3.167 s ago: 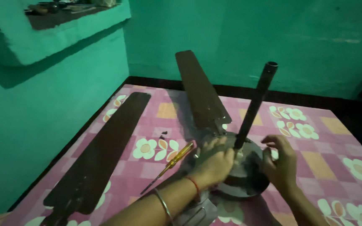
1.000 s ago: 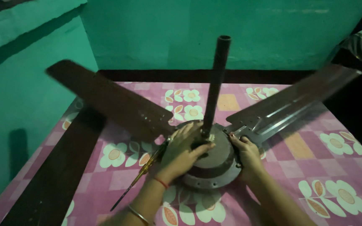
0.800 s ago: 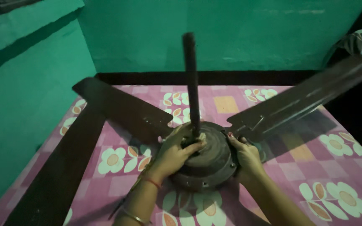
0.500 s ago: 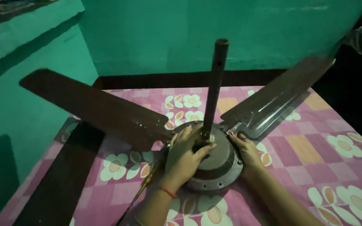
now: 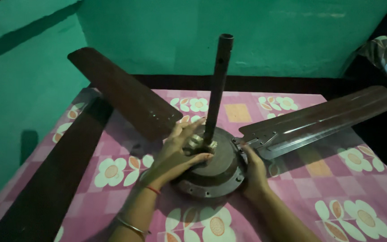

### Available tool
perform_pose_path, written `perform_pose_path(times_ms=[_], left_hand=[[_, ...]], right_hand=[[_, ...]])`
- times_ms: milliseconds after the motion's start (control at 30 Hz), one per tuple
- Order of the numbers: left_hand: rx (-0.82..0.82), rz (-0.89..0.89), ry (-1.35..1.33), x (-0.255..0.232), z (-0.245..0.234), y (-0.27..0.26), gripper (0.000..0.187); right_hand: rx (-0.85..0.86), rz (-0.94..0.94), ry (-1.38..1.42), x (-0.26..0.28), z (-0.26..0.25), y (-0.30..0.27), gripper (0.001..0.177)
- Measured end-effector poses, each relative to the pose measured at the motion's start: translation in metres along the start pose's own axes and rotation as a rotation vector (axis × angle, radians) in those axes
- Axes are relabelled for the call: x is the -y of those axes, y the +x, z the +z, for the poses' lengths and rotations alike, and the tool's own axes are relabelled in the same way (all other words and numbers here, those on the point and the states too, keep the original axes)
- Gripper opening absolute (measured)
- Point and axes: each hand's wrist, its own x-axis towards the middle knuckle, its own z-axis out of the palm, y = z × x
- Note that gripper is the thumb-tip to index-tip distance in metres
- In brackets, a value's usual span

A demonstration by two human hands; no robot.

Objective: The person attaches ceiling fan blades to the fan motor housing using a screwdriver. They align each blade, insert screws, and tighten them one at a time. The fan remains on a table throughout the process.

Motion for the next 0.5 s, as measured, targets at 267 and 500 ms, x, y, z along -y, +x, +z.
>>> perform_pose_path(times_ms=[267, 500], left_hand=[[-0.195, -0.420, -0.219, 0.073, -0.049, -0.025, 0.025], [0.226, -0.640, 0.173, 0.074, -0.054, -0.037, 0.044]], right_hand=[[0.142, -0.077, 0.176, 0.017, -0.012, -0.002, 0.046], [0.192, -0.158, 0.163, 0.011, -0.022, 0.005, 0.040]])
